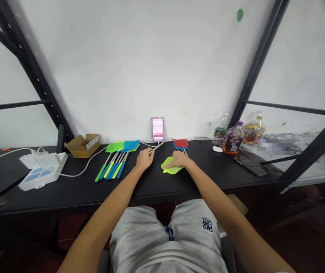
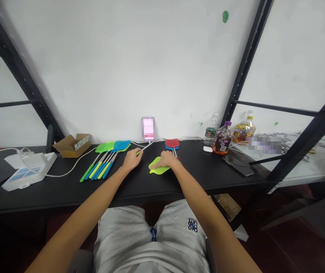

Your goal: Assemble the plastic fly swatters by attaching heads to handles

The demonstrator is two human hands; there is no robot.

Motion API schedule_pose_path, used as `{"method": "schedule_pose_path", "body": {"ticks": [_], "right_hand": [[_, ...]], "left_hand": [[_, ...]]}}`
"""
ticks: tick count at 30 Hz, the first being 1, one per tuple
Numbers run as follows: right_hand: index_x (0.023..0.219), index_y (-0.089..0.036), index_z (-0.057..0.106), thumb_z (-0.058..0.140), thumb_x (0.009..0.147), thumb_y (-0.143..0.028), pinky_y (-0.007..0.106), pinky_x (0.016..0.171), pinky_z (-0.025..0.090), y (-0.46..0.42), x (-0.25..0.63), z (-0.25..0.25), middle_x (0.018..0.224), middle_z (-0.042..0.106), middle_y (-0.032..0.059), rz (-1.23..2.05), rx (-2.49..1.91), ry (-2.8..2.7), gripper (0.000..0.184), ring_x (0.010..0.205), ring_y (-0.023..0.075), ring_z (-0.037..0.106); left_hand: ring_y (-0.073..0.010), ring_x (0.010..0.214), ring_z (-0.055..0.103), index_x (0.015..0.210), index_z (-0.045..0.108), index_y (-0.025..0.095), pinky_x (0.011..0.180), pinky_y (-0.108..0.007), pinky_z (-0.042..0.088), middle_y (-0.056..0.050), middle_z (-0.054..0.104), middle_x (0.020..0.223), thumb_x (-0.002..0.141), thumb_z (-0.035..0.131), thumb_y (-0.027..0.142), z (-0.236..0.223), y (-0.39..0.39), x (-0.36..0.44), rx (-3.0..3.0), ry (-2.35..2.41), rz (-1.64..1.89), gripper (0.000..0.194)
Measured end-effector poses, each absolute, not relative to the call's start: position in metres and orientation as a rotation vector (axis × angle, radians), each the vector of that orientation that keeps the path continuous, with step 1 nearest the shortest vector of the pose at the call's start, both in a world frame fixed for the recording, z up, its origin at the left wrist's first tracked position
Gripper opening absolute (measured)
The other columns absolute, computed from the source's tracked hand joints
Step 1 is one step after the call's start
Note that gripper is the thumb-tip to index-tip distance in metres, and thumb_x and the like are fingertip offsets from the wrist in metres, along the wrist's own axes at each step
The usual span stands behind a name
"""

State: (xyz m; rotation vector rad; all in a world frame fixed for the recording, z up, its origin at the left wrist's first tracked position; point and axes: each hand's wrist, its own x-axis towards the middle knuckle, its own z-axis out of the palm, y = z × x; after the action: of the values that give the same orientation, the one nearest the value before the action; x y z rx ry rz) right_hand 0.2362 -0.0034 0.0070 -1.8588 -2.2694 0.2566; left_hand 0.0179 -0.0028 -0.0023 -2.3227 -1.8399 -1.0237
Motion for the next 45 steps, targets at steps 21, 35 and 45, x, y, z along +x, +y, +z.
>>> {"method": "schedule_pose_path", "body": {"ticks": [21,35,45], "right_hand": [[0.106,-0.020,0.051,0.062,0.072,-0.070,0.035,0.074,0.048,-0.010,0.255,0.026,0.098,0.065,0.0125,0.130,-1.863,-1.474,0.062,0.093,0.0293,0.064],[0.110,-0.018,0.051,0.055,0.079,-0.066,0.035,0.075,0.046,-0.004,0.269,0.027,0.096,0.066,0.0157,0.101,-1.817,-1.205,0.057,0.092,0.0313,0.063],[0.110,-0.018,0.049,0.053,0.081,-0.066,0.034,0.075,0.045,-0.003,0.270,0.025,0.097,0.065,0.0144,0.079,-1.820,-1.231,0.056,0.093,0.0309,0.063]], "left_hand": [[-0.0205,0.095,0.059,0.100,0.064,0.021,0.079,-0.029,0.043,-0.007,0.065,0.098,0.092,0.047,0.027,0.002,-0.004,0.018,-2.370,-1.782,-0.856,0.020],[-0.0200,0.092,0.061,0.105,0.070,0.021,0.085,-0.029,0.044,-0.007,0.066,0.097,0.091,0.050,0.028,-0.002,0.002,0.015,-2.497,-1.609,-0.836,0.026],[-0.0198,0.093,0.061,0.105,0.070,0.020,0.085,-0.029,0.045,-0.007,0.067,0.097,0.091,0.050,0.028,-0.003,0.003,0.015,-2.510,-1.576,-0.879,0.026]]}}
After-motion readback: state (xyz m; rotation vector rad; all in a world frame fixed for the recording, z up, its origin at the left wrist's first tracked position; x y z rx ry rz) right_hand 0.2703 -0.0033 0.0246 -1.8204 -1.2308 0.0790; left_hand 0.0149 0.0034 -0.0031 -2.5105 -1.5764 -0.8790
